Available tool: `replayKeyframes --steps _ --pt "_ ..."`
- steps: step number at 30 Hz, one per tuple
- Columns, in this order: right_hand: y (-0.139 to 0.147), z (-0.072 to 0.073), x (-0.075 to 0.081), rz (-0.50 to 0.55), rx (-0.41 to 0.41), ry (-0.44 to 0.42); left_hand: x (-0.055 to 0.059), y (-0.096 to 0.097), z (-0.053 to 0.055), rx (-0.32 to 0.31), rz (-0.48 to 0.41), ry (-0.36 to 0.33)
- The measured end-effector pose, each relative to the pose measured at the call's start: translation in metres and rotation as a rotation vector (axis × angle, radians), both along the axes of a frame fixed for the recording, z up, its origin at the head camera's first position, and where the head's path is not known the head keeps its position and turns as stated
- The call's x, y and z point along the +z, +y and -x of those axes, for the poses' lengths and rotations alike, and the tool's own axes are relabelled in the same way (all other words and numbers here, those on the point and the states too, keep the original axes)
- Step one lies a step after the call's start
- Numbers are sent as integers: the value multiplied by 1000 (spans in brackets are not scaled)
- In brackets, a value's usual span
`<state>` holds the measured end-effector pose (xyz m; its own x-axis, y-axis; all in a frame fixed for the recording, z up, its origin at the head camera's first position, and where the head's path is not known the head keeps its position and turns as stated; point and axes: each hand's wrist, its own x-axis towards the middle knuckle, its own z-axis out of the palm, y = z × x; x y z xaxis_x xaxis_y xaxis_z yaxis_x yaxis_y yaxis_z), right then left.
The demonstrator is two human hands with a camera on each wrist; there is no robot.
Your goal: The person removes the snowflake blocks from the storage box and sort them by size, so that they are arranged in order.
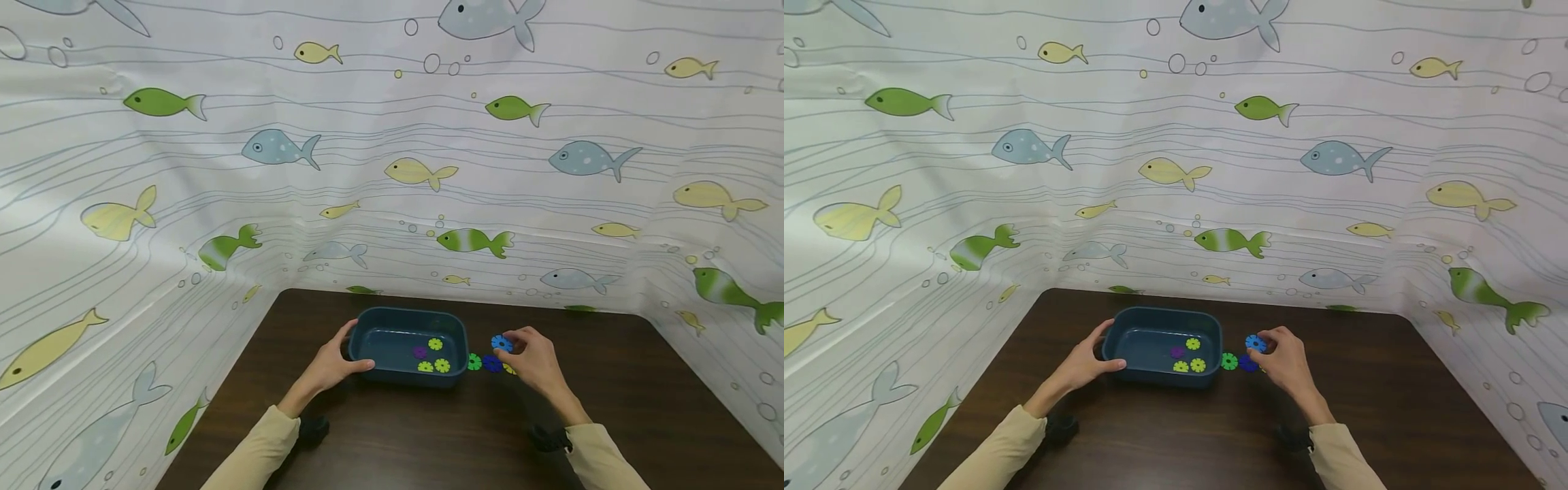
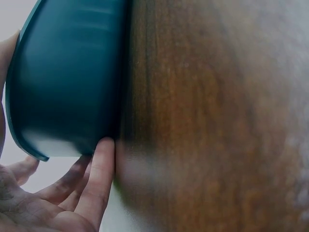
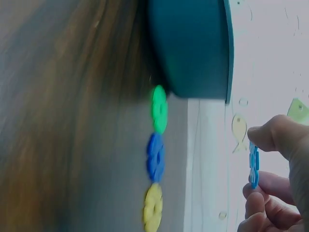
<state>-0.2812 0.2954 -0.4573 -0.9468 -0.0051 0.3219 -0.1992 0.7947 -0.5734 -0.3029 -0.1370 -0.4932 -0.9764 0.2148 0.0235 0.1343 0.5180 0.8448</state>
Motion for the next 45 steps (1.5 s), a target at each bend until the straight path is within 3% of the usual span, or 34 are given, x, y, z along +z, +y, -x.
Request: replayKeyframes --steps 14,24,32,45 --pt "57 -6 -19 -53 -33 -13 -1 0 2 -7 14 2" --pt "89 -4 -28 -104 -52 -132 0 0 1 -6 16 -3" --pt "104 -4 -33 -131 -45 -218 2 -1 0 -18 14 10" --pt "113 -1 -37 -83 -50 -314 0 -1 2 -21 2 12"
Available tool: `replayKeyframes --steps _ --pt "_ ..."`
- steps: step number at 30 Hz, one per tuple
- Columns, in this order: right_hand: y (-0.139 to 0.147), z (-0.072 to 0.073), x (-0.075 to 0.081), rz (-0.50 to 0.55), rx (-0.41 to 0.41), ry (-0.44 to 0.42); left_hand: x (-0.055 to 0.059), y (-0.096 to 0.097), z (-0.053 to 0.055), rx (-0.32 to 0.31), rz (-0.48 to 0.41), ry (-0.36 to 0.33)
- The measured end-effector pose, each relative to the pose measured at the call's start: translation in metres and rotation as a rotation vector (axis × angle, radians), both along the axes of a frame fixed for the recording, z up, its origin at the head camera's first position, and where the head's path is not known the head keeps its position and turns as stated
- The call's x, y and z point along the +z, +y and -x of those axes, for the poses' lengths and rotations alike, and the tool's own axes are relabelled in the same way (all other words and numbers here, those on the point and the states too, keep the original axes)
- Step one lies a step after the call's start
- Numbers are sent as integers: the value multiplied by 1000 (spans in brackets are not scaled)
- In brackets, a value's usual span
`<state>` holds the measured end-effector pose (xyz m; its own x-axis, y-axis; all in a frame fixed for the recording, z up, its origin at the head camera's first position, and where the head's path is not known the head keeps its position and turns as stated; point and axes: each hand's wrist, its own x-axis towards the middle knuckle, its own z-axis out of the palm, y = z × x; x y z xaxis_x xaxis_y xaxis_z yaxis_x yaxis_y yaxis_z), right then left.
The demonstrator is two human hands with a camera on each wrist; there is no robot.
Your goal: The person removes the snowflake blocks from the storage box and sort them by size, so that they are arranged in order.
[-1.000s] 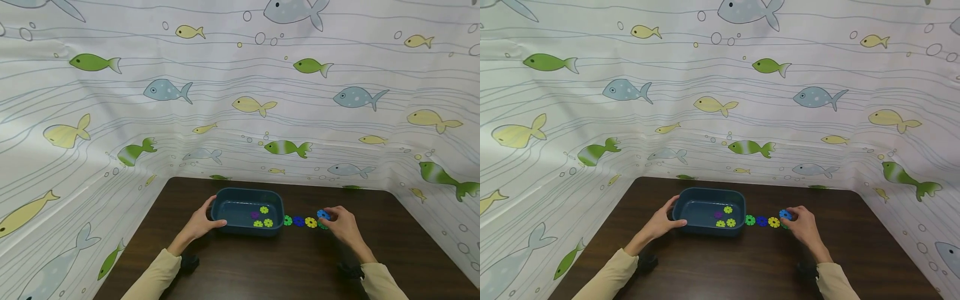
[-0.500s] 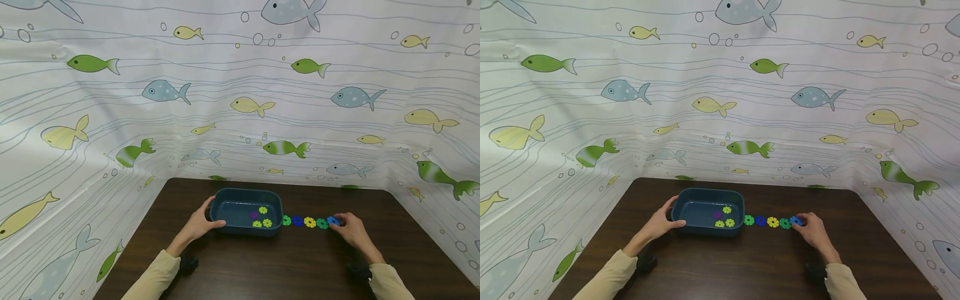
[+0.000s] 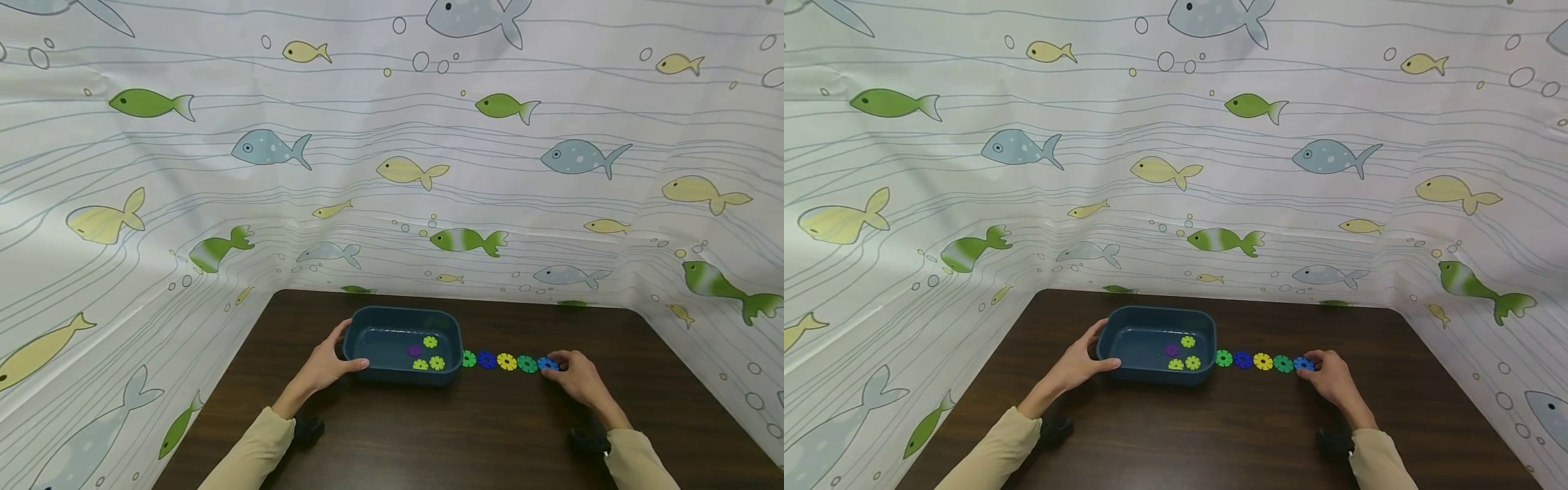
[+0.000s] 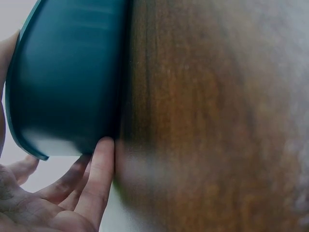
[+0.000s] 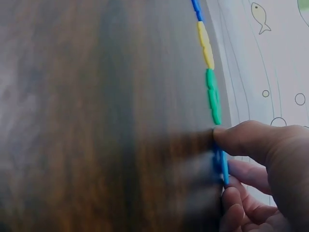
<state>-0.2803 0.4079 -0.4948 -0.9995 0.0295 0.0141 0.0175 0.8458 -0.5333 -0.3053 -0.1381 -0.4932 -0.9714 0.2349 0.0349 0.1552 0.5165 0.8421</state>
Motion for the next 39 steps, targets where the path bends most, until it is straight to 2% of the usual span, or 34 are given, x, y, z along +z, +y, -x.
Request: replayKeyframes --steps 11,17,24,30,39 --pt "1 1 1 20 -8 -18 0 -1 0 -4 3 2" --pt "-11 -5 7 33 -39 68 -2 -1 -1 -1 2 -1" --pt "-53 -8 32 65 -9 195 -1 -1 -1 1 -1 -1" --pt "-96 -2 51 107 72 218 -2 -2 -1 10 -11 -2" --pt "-156 8 59 132 186 220 1 0 -2 -9 0 -2"
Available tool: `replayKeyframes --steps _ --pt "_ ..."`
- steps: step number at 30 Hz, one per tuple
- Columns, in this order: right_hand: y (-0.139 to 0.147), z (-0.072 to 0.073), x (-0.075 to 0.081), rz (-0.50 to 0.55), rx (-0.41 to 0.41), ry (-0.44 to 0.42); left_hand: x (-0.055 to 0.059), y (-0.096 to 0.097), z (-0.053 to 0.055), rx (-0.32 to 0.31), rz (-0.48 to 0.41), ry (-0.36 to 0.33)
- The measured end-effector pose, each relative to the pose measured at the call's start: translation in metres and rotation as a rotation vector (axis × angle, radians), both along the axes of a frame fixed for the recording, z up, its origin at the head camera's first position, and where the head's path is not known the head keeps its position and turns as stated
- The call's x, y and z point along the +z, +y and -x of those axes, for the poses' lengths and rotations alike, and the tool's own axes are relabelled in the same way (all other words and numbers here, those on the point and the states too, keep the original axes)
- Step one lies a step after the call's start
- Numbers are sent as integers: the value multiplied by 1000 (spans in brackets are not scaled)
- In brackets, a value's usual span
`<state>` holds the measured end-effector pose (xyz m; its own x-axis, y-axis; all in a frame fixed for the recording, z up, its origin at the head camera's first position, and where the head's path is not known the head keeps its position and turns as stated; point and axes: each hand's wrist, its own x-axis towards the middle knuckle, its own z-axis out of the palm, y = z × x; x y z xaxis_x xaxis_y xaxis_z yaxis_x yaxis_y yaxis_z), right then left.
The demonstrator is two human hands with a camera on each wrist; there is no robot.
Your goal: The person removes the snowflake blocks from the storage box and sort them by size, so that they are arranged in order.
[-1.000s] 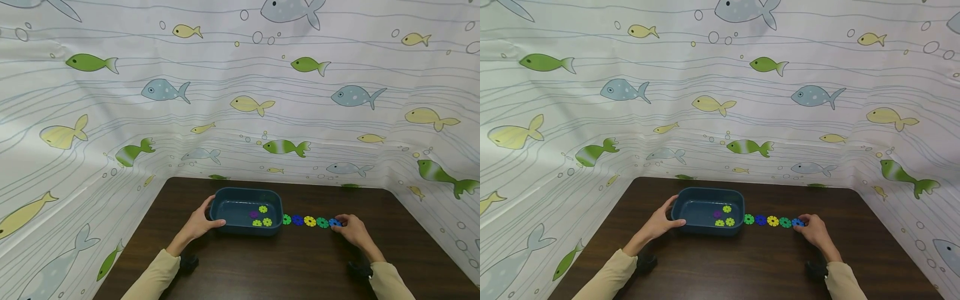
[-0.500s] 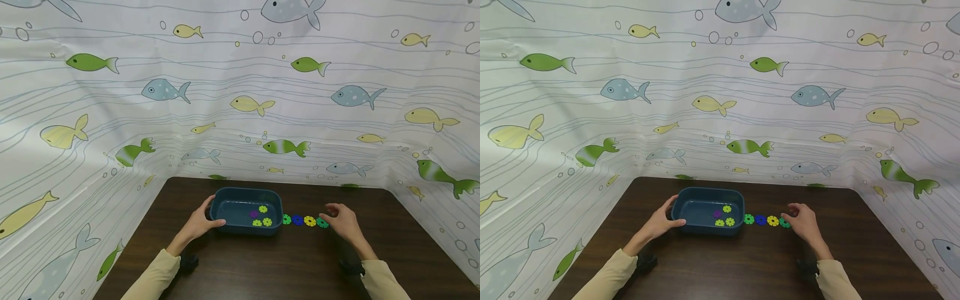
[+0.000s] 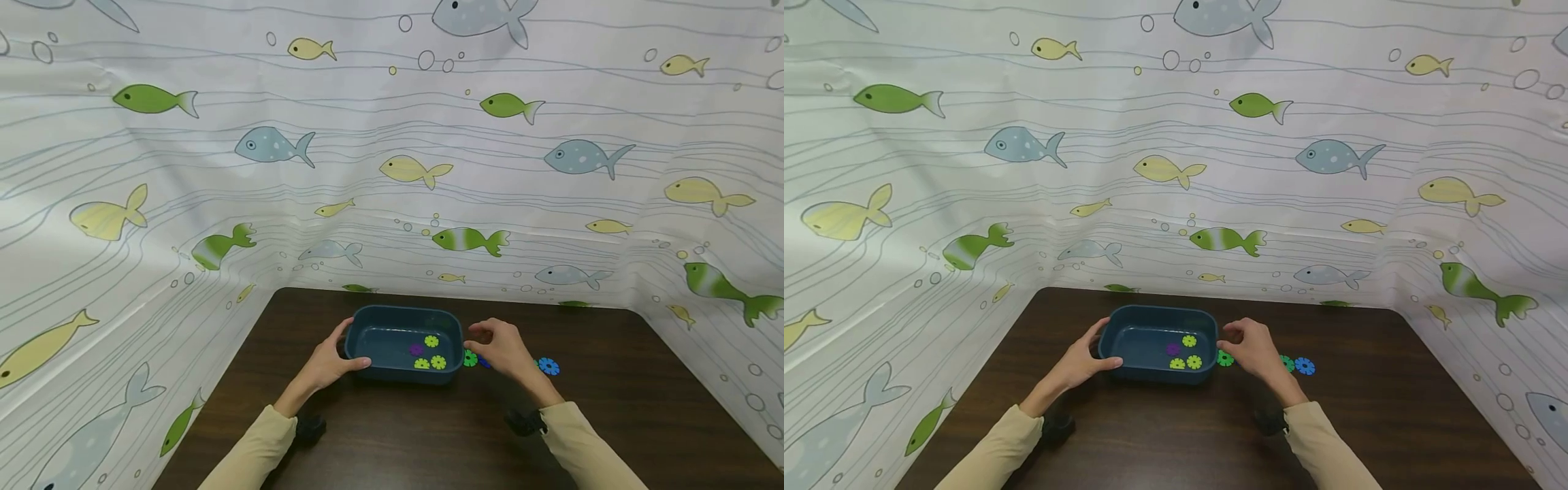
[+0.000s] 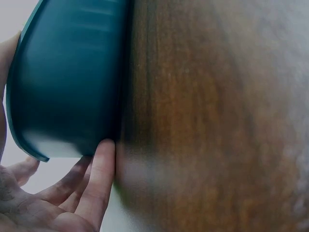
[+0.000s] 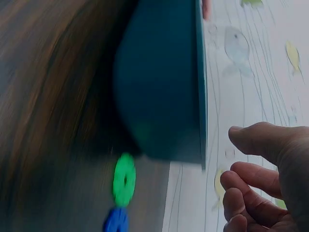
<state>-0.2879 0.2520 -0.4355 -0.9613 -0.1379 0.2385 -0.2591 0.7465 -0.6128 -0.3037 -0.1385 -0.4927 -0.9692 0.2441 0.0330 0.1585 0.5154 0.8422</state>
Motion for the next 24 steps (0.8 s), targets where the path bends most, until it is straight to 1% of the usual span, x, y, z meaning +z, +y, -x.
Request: replayKeyframes --steps 3,6,8,11,14,17,20,24 --pt "-19 6 0 -11 58 -10 1 -1 0 -4 1 -3" --pt "-37 13 -3 -51 115 -15 1 -1 0 -5 1 -6" --pt "-47 18 -5 -75 148 -31 1 -1 0 -4 0 -4" --pt "-63 24 -8 -93 175 -73 0 0 0 5 -9 -8" --pt "-78 31 -12 -120 180 -112 0 0 0 11 -10 -8" --pt "-90 37 -15 -167 182 -131 0 0 1 17 -11 -12" --pt "-100 42 -20 -214 162 -160 0 -1 1 19 -5 -9" --pt "-109 45 -26 -241 144 -186 0 -2 0 14 -5 -13"
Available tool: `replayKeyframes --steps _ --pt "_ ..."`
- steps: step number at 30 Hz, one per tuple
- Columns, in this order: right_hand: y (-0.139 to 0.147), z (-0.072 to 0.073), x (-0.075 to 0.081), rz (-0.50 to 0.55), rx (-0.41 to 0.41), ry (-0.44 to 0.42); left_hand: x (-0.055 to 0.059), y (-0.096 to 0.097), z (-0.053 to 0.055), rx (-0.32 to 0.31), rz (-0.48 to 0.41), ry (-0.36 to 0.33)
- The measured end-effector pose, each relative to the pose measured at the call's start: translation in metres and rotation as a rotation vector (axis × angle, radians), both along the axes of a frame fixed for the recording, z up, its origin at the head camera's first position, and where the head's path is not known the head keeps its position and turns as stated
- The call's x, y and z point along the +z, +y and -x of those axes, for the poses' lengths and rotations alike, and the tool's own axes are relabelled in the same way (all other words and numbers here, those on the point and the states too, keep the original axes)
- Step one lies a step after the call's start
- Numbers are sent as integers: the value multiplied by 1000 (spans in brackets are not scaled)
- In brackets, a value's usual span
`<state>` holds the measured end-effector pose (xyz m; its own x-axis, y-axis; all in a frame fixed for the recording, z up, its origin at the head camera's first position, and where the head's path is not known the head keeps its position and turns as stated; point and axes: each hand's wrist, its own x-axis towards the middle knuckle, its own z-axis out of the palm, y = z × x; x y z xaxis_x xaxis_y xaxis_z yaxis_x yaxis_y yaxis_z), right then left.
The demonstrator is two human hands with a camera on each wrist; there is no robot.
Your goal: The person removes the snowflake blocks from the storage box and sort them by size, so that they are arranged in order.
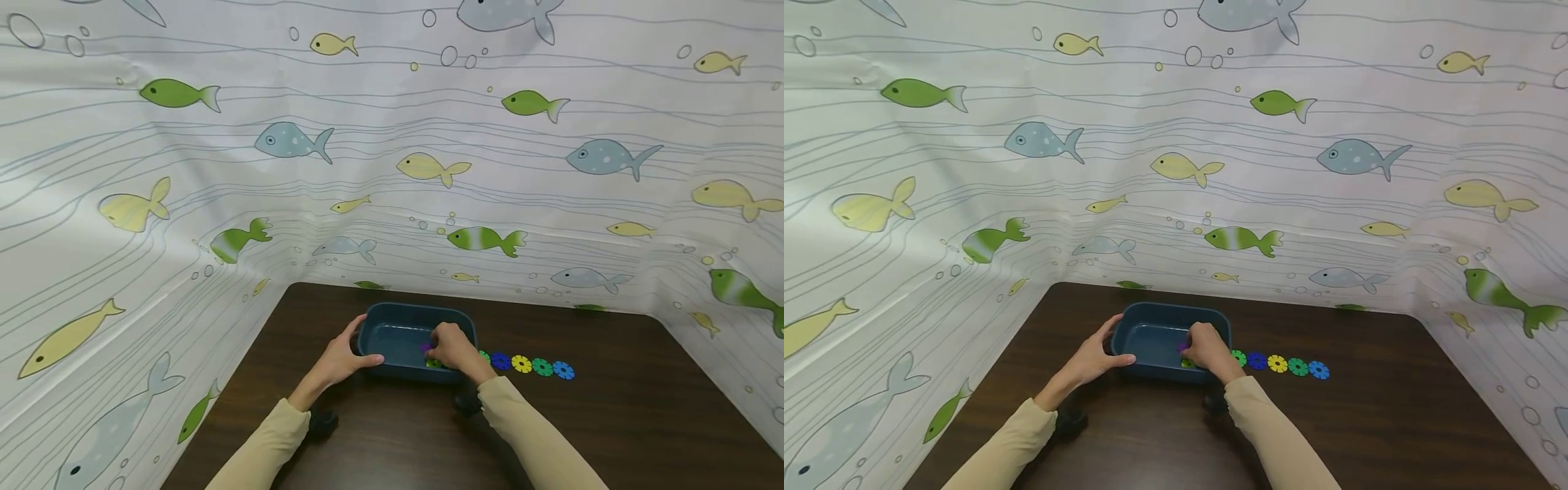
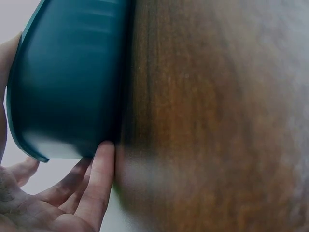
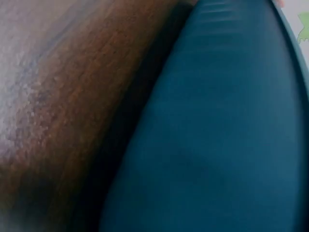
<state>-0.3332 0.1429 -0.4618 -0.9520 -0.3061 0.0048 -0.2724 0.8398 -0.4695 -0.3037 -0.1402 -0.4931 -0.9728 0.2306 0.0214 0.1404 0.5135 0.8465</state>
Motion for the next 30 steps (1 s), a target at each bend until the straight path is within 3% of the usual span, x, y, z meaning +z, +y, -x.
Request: replayKeyframes --steps 9,22,30 --pt "-4 3 -4 16 11 -12 2 2 0 -1 -9 9" --pt "-9 12 -5 -9 -39 -69 2 2 0 12 -18 1" --pt "-8 10 -3 -7 -43 -62 1 2 0 19 -29 -9"
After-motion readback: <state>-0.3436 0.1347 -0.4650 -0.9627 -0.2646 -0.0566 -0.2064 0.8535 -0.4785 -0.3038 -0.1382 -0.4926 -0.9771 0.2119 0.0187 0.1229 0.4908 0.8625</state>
